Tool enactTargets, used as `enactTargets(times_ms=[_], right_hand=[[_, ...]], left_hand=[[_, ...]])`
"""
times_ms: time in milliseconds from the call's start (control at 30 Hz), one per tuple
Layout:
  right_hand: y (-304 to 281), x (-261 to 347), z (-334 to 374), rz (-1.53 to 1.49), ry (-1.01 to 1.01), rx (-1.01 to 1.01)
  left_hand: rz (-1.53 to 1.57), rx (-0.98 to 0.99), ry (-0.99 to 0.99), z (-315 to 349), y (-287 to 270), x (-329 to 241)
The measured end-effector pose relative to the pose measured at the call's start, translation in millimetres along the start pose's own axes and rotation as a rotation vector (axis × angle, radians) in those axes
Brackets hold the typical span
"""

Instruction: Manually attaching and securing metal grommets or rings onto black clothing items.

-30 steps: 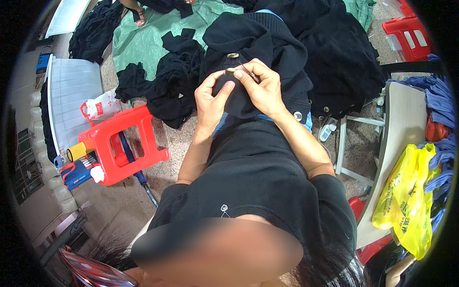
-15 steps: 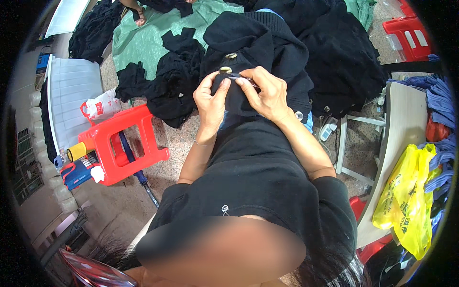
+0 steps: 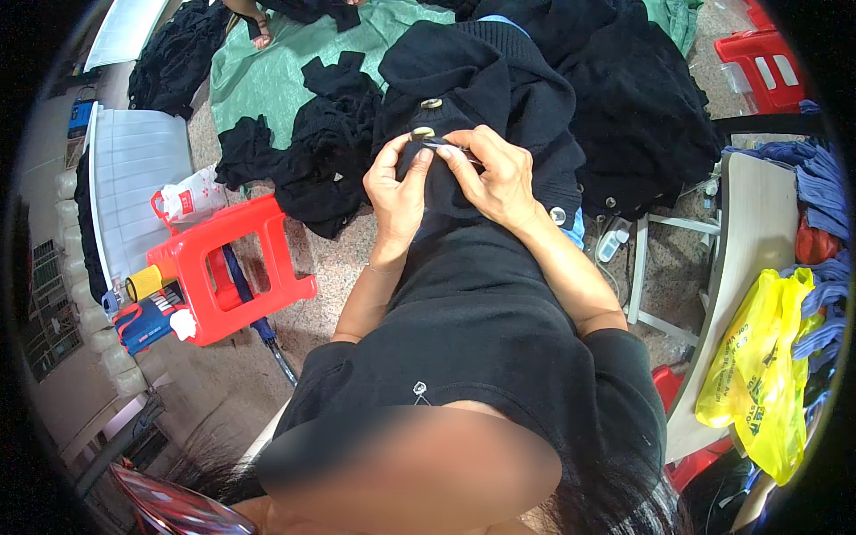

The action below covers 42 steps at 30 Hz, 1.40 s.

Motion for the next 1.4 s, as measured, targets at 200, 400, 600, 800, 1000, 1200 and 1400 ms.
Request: enactTargets(times_ms=[200, 400, 600, 800, 1000, 1200, 1400], right_hand=[[1, -2, 0, -0.016, 0.014, -0.007], [0, -1, 0, -0.011, -0.004, -0.027], [1, 0, 0, 0.044, -0.051, -0.043], [-1, -11, 1, -0.089, 0.121, -0.075], [2, -30, 2, -0.322, 0.361, -0.005], [-3, -27, -20, -0.333, 0.301, 0.026], [-43, -10, -51, -0.428, 0.254, -0.251]], left_hand=[[0.022, -0.006, -0.009, 1, 1, 1], [0.064, 0.001, -0.029, 1, 4, -1], [0.035, -0.017, -0.024, 2, 3, -1], [0.058, 0.013, -0.066, 3, 3, 1], [0.078, 0.026, -0.083, 4, 3, 6], [0.477, 0.203, -0.225, 1, 18, -10], [0.648, 0.375, -0.417, 1, 6, -52]])
Point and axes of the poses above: each hand's wrist, its own z-axis away from the middle knuckle, its own y-axis out of the palm, x = y × z, the point moved 6 cm from there along -z, towards the middle knuckle, and after that the axes turned 13 degrees about y, right-handed, at the moved point
